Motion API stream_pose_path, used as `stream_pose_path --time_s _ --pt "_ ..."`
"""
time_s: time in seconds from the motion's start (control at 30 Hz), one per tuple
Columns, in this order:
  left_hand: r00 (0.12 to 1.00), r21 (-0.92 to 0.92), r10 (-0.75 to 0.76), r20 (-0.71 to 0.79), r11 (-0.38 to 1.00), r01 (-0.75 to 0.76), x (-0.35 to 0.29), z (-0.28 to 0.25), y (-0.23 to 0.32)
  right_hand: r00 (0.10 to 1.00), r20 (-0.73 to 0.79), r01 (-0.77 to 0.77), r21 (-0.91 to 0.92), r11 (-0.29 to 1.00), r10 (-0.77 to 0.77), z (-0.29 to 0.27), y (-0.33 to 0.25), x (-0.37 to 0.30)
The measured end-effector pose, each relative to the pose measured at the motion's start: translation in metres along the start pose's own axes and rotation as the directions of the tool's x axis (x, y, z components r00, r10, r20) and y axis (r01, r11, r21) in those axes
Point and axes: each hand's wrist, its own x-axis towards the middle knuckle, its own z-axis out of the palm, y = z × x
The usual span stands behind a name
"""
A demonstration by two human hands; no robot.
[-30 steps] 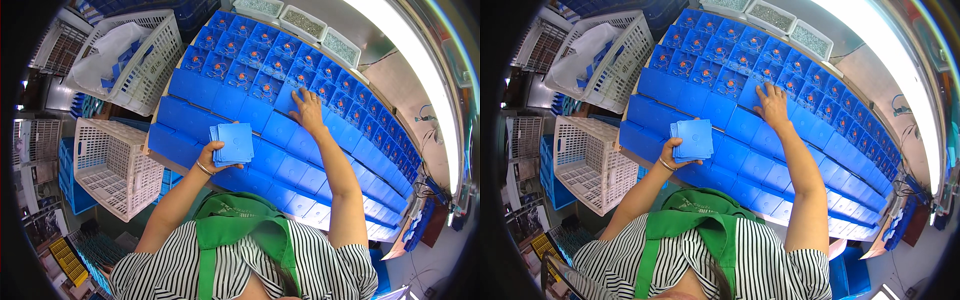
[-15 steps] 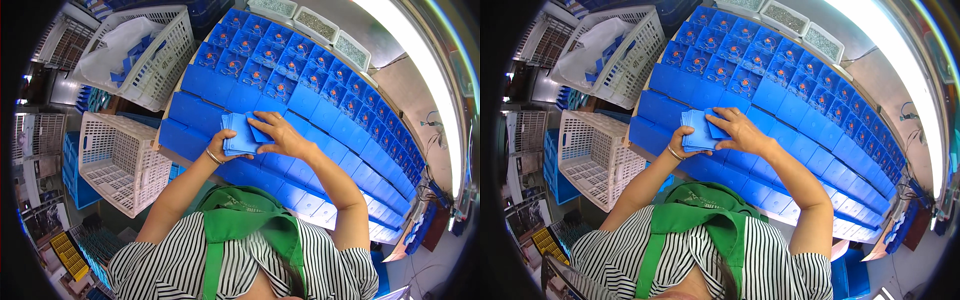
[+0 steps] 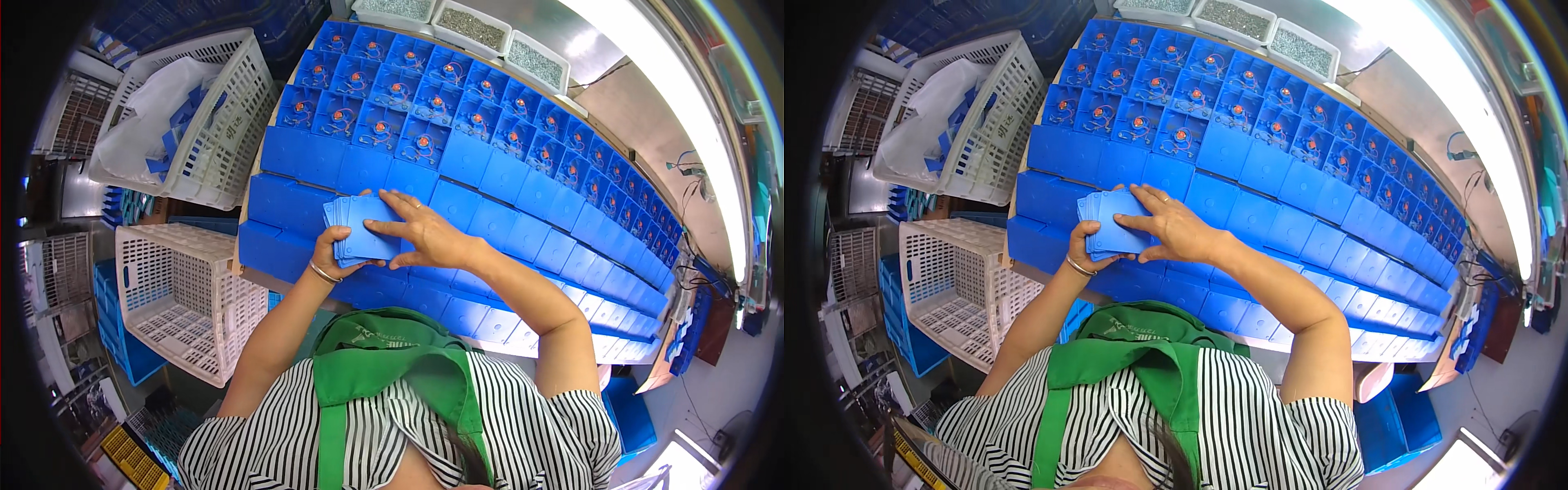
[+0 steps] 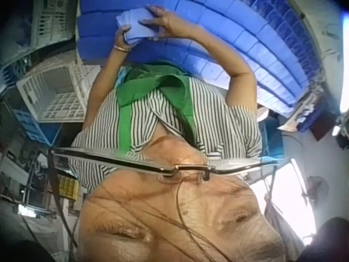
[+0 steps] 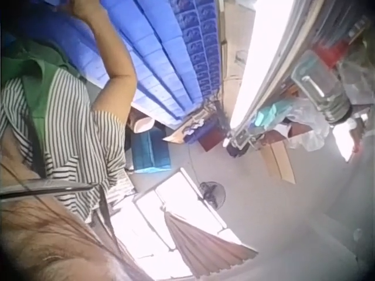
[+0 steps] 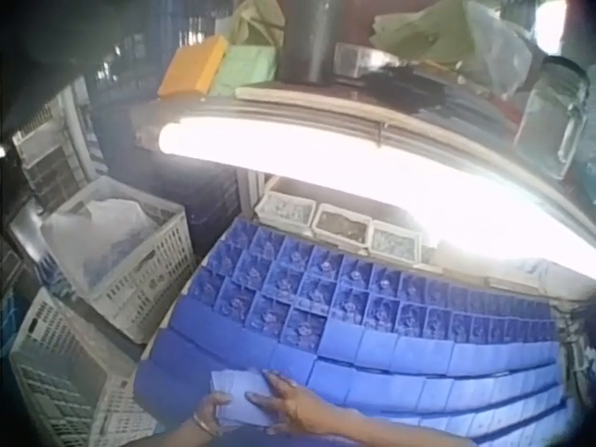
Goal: The person is placing blue plastic lids onto components arranged within blue storage trays on a workbench.
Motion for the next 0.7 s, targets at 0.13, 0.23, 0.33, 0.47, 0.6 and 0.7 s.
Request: stream_pose_path --time_s 0.13,0.23,0.33,0.47,0.6,0.7 --pt "0.999 -0.078 -0.039 -0.012 0.996 0.038 0.000 -0.006 -0.002 1.000 0.027 -0.016 0.067 0.998 0.014 -0.001 0.016 -0.003" --pt "0.999 -0.031 0.026 0.031 0.999 -0.025 -0.002 -0.008 0.004 0.972 -0.199 -0.139 -0.061 0.988 0.125 -0.016 0.052 -0.006" --pt "0.998 -0.109 0.010 0.061 0.994 -0.003 -0.008 -0.007 0.010 0.859 -0.436 -0.392 -0.221 0.893 0.269 -0.033 0.094 -0.003" --pt "1.000 -0.120 -0.003 0.021 0.993 0.005 -0.012 -0.010 0.005 0.901 -0.321 -0.407 -0.391 0.826 0.292 -0.020 0.124 0.006" --pt "0.999 -0.158 -0.038 0.024 0.987 0.042 -0.015 -0.012 0.004 0.917 -0.200 -0.398 -0.497 0.771 0.344 -0.014 0.122 0.017" --pt "0.998 -0.188 -0.048 0.039 0.981 0.054 -0.017 -0.013 0.007 0.910 -0.195 -0.411 -0.552 0.726 0.367 -0.011 0.119 0.021"
